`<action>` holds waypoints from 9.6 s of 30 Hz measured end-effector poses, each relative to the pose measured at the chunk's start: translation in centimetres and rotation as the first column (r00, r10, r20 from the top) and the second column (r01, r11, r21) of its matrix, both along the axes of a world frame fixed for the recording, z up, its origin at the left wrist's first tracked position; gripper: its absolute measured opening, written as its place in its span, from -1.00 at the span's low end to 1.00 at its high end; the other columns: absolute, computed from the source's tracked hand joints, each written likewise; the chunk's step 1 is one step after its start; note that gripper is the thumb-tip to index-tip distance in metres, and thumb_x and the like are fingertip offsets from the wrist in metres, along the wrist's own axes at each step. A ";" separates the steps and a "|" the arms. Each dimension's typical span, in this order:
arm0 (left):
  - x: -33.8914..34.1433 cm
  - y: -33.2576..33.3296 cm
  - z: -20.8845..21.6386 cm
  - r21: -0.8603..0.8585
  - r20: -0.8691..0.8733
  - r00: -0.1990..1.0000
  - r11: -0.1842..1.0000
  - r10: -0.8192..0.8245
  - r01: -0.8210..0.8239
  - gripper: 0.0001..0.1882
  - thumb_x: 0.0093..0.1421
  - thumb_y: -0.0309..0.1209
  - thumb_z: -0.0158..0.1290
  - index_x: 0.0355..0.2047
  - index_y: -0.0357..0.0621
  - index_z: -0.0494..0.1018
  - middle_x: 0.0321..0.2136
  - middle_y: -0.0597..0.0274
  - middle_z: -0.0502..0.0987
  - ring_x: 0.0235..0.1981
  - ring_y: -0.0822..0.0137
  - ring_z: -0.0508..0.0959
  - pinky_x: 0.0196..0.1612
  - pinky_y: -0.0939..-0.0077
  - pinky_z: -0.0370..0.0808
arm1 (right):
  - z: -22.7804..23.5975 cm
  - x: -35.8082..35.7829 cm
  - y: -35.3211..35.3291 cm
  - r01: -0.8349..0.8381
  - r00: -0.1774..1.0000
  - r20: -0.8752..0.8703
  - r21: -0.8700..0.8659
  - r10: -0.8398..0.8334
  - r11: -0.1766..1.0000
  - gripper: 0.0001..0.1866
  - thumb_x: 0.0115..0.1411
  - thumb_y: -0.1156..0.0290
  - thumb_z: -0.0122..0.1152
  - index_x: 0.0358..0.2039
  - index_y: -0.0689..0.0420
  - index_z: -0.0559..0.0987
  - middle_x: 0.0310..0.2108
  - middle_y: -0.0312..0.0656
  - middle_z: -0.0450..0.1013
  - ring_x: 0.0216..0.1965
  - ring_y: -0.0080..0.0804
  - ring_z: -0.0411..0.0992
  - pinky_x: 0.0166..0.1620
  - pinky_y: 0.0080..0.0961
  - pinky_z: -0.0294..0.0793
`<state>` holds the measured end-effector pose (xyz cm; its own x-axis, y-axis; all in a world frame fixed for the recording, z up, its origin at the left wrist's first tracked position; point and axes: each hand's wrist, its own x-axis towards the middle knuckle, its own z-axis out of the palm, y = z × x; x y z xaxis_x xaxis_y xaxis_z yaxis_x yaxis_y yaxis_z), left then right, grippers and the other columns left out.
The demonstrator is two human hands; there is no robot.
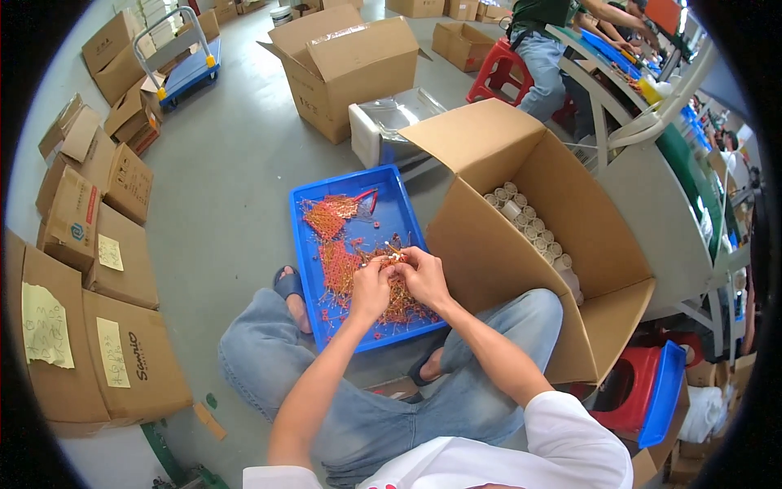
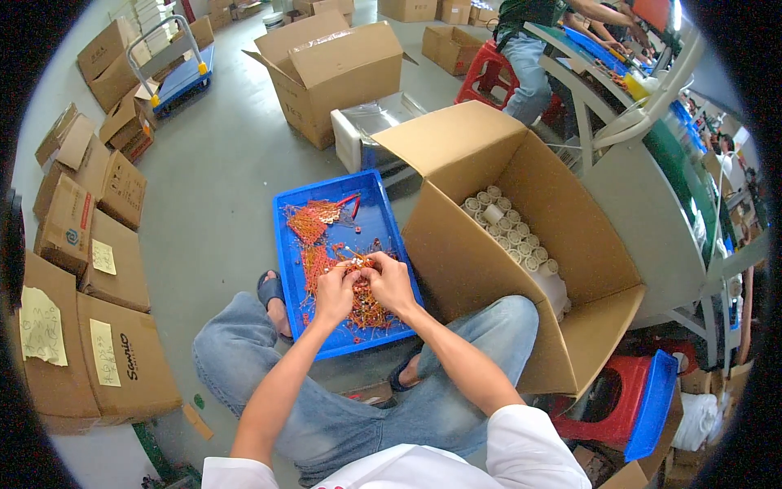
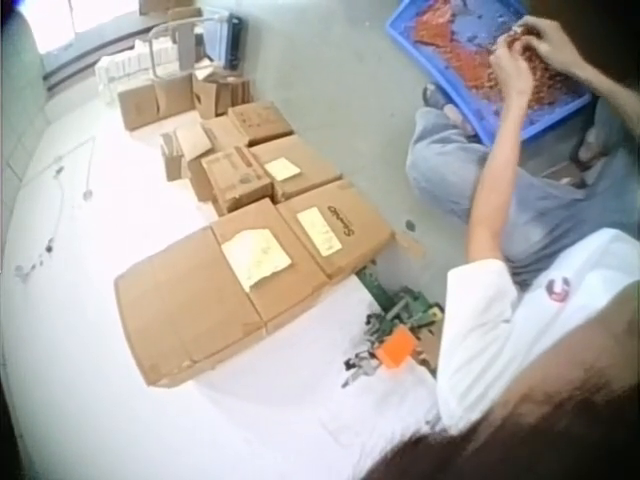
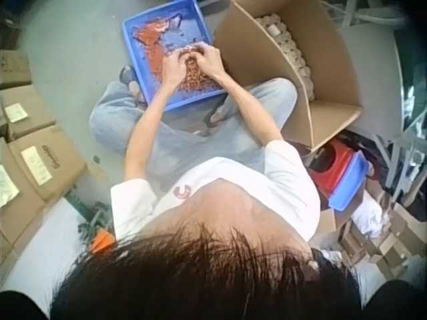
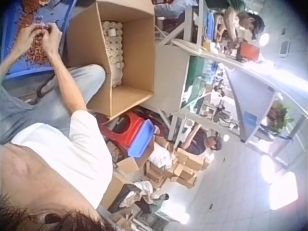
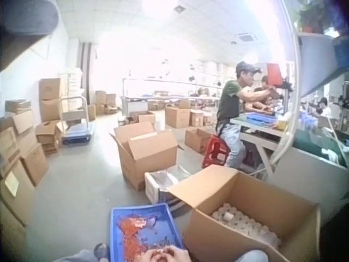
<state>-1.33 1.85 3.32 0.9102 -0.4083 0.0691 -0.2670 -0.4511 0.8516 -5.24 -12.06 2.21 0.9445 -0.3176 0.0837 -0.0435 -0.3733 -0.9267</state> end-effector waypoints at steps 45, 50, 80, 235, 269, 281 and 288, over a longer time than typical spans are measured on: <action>-0.4 -0.7 0.5 -0.059 0.017 0.953 0.952 0.303 -0.302 -0.70 -0.13 -0.46 0.37 -0.51 -0.27 0.43 -0.62 0.00 0.51 -0.56 0.18 0.57 -0.42 0.25 0.46 | 0.2 -0.1 1.1 0.081 0.996 -0.009 -0.222 -0.085 0.972 -0.80 0.12 0.43 0.15 -0.42 0.32 0.62 -0.55 0.22 0.45 -0.47 0.13 0.51 -0.36 -0.07 0.46; 0.4 -0.8 0.4 -0.048 -0.038 0.946 0.945 0.323 -0.325 -0.73 -0.10 -0.50 0.34 -0.48 -0.29 0.44 -0.55 -0.05 0.57 -0.50 0.11 0.61 -0.39 0.23 0.47 | 0.2 0.3 1.1 0.122 0.992 0.058 -0.165 -0.114 0.979 -0.85 0.15 0.47 0.14 -0.35 0.25 0.62 -0.57 0.12 0.50 -0.50 0.07 0.53 -0.40 -0.13 0.49; -0.2 -1.1 -0.3 0.013 0.066 0.955 0.957 0.290 -0.291 -0.82 -0.11 -0.44 0.27 -0.49 -0.26 0.56 -0.60 -0.16 0.55 -0.51 -0.08 0.60 -0.40 0.11 0.47 | -1.6 0.0 1.1 0.103 0.993 0.081 -0.250 -0.086 0.963 -0.83 0.05 0.53 0.20 -0.30 0.24 0.61 -0.53 0.16 0.52 -0.43 0.00 0.58 -0.37 -0.18 0.52; 2.4 3.6 -1.7 0.038 -0.053 0.942 0.942 -0.331 0.334 -0.55 0.13 -0.07 0.22 -0.33 -0.31 0.53 -0.46 -0.14 0.59 -0.38 0.01 0.62 -0.32 0.12 0.46 | 2.1 0.2 -1.6 -0.486 0.862 -0.148 0.027 0.485 0.873 -0.76 0.12 0.60 0.16 -0.16 0.28 0.55 -0.36 0.05 0.56 -0.32 -0.27 0.55 -0.19 -0.38 0.50; 1.0 2.3 0.0 0.314 -0.084 0.989 0.939 -0.122 0.143 -0.64 0.21 -0.15 0.06 -0.12 -0.12 0.55 -0.27 -0.17 0.59 -0.19 -0.10 0.59 -0.15 0.02 0.52 | 0.0 0.1 -0.5 -0.204 0.978 -0.046 -0.356 0.201 0.912 -0.81 0.10 0.53 0.21 -0.25 0.28 0.60 -0.36 0.15 0.55 -0.27 0.02 0.57 -0.20 -0.22 0.53; 1.1 2.9 -3.6 0.229 -0.053 0.999 0.973 -0.006 0.018 -0.66 0.22 -0.21 0.05 -0.11 -0.14 0.55 -0.21 -0.14 0.59 -0.14 -0.10 0.59 -0.08 0.06 0.50 | 0.7 0.0 0.6 0.148 0.931 0.354 -0.595 0.093 0.790 -0.62 0.14 0.48 0.17 0.00 0.21 0.52 -0.17 0.10 0.52 -0.14 0.07 0.50 -0.05 -0.20 0.48; 1.6 2.2 -1.8 -0.002 -0.014 0.996 0.996 -0.089 0.089 -0.69 0.21 -0.26 0.05 -0.13 -0.18 0.55 -0.30 -0.14 0.60 -0.21 -0.11 0.60 -0.16 0.12 0.52 | 0.4 0.8 -0.8 -0.233 0.961 0.060 -0.343 0.269 0.910 -0.77 0.14 0.58 0.14 -0.17 0.28 0.57 -0.30 0.11 0.55 -0.27 -0.05 0.58 -0.20 -0.33 0.53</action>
